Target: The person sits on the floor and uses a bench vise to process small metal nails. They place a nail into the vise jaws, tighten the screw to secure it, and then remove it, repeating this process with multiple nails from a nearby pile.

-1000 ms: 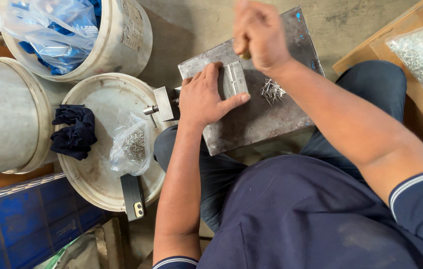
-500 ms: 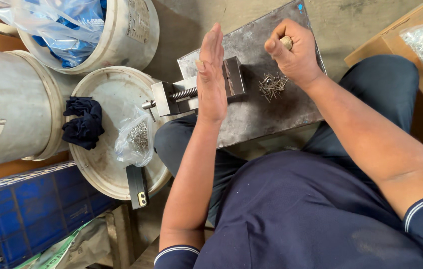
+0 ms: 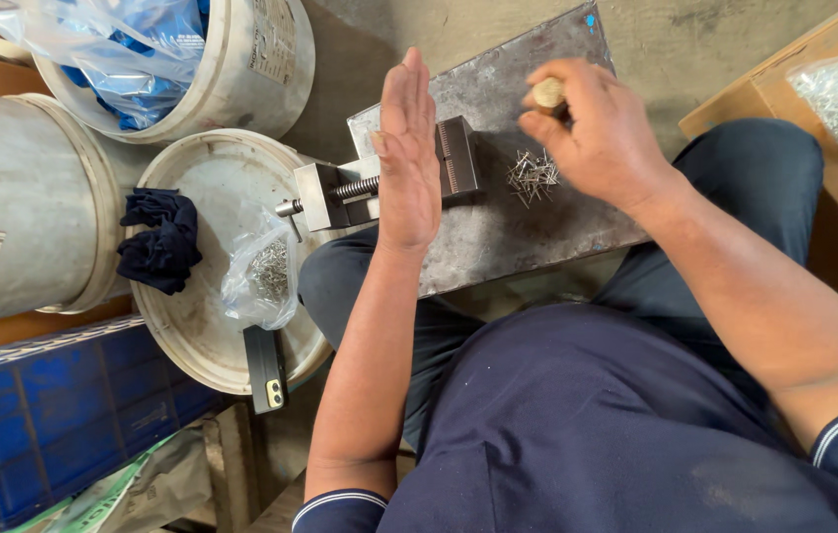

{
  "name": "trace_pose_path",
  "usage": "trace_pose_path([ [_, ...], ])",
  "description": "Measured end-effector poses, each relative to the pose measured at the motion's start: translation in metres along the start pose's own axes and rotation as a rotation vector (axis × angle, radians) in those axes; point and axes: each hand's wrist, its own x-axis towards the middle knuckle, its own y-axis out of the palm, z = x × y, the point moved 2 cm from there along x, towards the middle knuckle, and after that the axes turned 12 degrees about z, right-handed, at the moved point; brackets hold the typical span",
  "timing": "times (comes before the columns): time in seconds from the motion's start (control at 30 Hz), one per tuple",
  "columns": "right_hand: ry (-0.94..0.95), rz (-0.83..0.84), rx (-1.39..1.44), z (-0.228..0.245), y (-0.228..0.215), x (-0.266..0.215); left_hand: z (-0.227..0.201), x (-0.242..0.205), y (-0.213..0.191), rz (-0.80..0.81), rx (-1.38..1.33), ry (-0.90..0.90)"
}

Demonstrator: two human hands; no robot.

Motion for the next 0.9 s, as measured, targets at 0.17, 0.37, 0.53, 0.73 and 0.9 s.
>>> trace_pose_path([
  [0.17, -0.237, 0.013, 0.127, 0.045, 0.002, 0.027, 0.002, -0.005, -0.004, -0.051, -0.09, 0.029],
  [0.37, -0.333, 0.151, -0.027, 0.066, 0.007, 0.06, 0.006, -0.006, -0.005, -0.108, -0.209, 0.073],
  [0.53, -0.3, 0.179, 0.036, 0.064, 0.002, 0.064, 0.01, -0.006, -0.006, -0.112, -0.238, 0.086],
  [0.73, -0.342, 0.19, 0.011, 0.06, 0.004, 0.068, 0.009, -0.003, -0.007, -0.097, -0.194, 0.084],
  [0.9, -0.361, 0.251, -0.007, 0.058, 0.005, 0.069, 0.009, -0.003, -0.006, -0.122, -0.189, 0.076],
])
